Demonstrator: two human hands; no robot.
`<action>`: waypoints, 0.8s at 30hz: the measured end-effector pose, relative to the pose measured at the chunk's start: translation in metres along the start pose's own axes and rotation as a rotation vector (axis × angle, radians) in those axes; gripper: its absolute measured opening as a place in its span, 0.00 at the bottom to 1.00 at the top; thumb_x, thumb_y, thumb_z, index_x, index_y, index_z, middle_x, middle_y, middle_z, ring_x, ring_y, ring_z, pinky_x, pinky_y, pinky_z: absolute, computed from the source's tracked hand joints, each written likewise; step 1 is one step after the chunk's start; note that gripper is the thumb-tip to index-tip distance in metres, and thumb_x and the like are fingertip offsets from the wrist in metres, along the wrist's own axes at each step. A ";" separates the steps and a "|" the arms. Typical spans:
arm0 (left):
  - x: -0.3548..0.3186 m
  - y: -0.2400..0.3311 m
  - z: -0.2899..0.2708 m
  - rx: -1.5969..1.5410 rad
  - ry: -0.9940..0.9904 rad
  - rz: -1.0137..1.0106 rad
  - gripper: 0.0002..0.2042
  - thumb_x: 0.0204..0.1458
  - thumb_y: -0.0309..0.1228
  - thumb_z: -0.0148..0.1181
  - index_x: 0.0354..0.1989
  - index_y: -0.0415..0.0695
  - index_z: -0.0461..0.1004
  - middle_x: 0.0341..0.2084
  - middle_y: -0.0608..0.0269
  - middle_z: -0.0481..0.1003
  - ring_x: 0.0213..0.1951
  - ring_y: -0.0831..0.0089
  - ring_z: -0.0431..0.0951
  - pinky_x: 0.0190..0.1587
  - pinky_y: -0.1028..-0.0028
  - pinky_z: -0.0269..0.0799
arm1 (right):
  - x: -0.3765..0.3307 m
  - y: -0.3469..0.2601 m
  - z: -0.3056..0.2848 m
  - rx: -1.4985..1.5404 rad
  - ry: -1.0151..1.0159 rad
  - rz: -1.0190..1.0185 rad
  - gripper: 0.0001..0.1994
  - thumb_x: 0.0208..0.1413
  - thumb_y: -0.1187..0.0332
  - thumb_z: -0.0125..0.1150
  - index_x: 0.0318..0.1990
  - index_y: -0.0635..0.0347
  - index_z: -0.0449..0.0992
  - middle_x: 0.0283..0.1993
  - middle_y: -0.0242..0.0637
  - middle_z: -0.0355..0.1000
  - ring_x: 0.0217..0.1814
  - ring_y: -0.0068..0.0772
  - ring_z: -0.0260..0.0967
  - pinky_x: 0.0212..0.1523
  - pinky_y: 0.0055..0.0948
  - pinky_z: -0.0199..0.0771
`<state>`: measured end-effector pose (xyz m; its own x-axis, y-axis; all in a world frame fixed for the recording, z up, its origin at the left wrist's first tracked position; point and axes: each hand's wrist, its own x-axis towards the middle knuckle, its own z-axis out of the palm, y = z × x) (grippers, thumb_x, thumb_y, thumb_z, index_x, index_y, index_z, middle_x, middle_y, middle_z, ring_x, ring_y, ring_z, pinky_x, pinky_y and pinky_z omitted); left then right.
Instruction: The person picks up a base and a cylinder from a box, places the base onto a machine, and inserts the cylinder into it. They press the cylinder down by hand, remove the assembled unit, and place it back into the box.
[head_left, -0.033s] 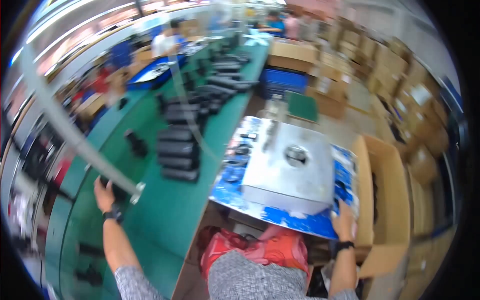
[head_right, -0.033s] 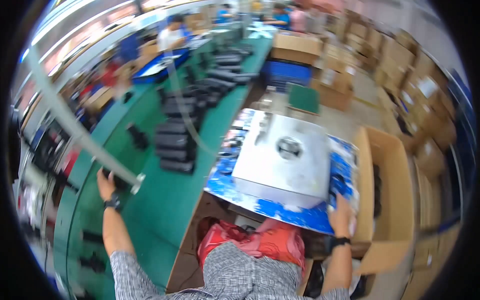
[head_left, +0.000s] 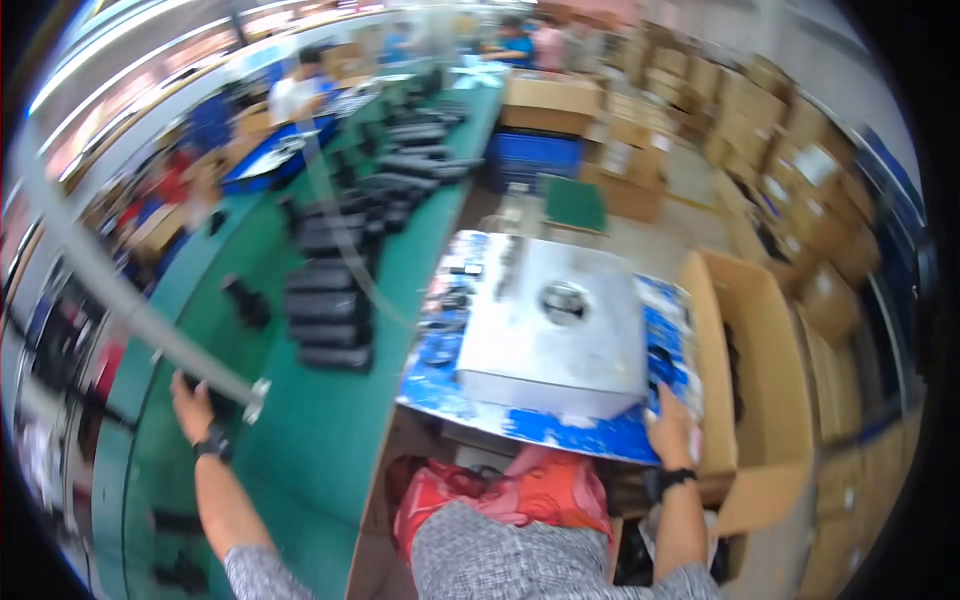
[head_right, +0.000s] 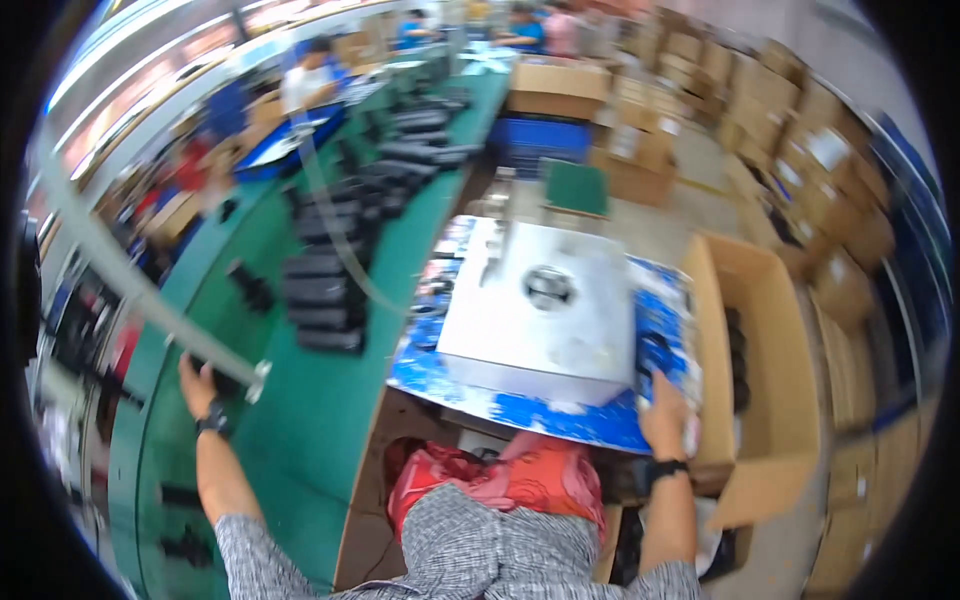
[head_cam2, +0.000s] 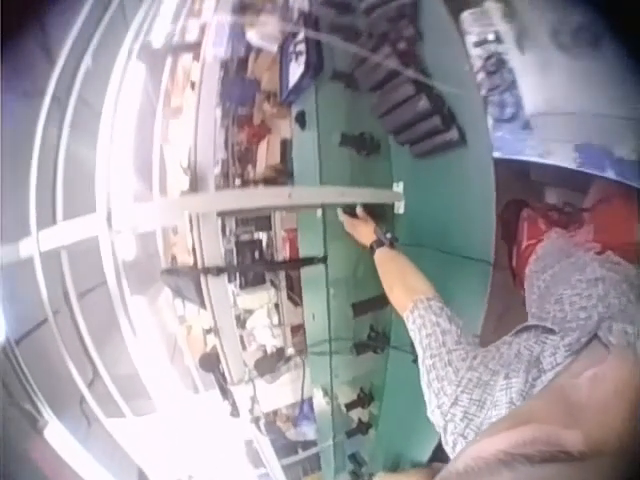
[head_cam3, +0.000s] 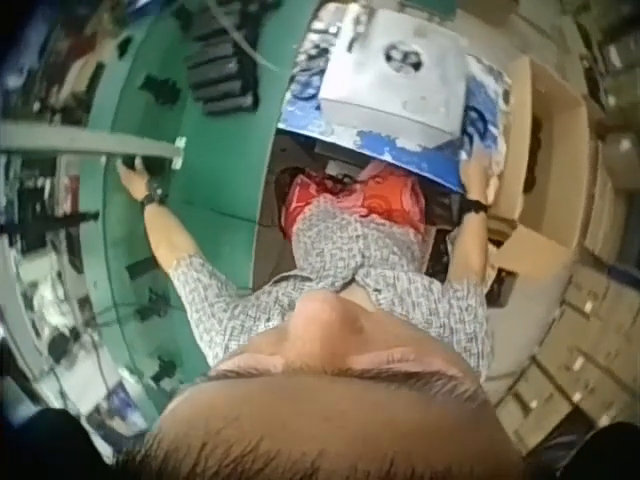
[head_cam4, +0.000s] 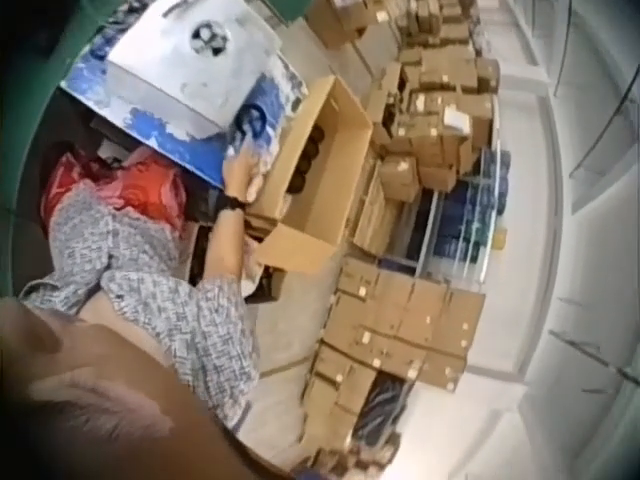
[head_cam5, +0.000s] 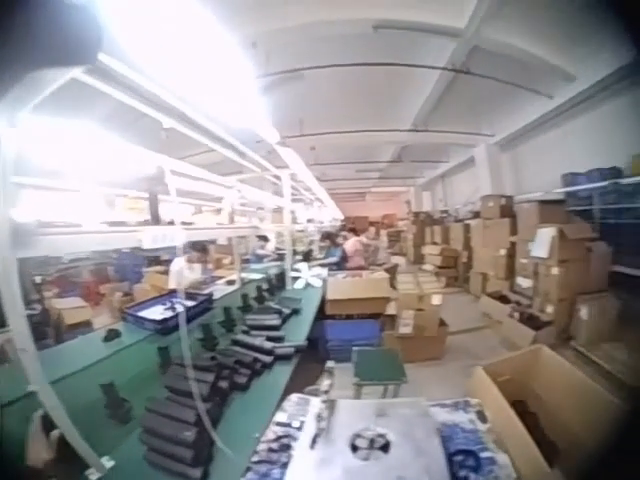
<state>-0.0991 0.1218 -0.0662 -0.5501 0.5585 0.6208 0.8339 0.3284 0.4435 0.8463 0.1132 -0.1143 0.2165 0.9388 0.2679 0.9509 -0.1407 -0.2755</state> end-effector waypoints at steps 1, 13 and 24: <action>0.006 -0.024 -0.004 -0.007 0.026 -0.029 0.28 0.58 0.28 0.69 0.68 0.39 0.69 0.62 0.39 0.74 0.62 0.41 0.75 0.66 0.54 0.70 | 0.002 -0.006 0.007 0.001 0.068 -0.064 0.31 0.55 0.71 0.68 0.68 0.61 0.72 0.63 0.56 0.76 0.66 0.59 0.72 0.68 0.49 0.70; -0.085 0.138 -0.061 -0.520 0.575 -0.021 0.23 0.62 0.28 0.67 0.60 0.24 0.70 0.48 0.44 0.77 0.46 0.60 0.78 0.51 0.62 0.75 | 0.006 0.001 0.014 -0.077 0.109 0.164 0.23 0.57 0.74 0.63 0.61 0.50 0.78 0.49 0.44 0.78 0.53 0.56 0.75 0.53 0.52 0.74; -0.216 0.457 -0.096 -0.967 -0.583 1.129 0.30 0.51 0.33 0.77 0.64 0.43 0.76 0.52 0.45 0.79 0.51 0.40 0.79 0.57 0.49 0.75 | 0.017 -0.093 -0.161 0.717 0.035 0.140 0.09 0.67 0.71 0.59 0.50 0.64 0.78 0.43 0.47 0.79 0.45 0.47 0.79 0.47 0.40 0.77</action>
<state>0.3966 0.0786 0.0646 0.5823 0.4458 0.6798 0.3184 -0.8945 0.3138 0.7976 0.0919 0.0650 0.3440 0.9148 0.2116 0.5383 -0.0075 -0.8427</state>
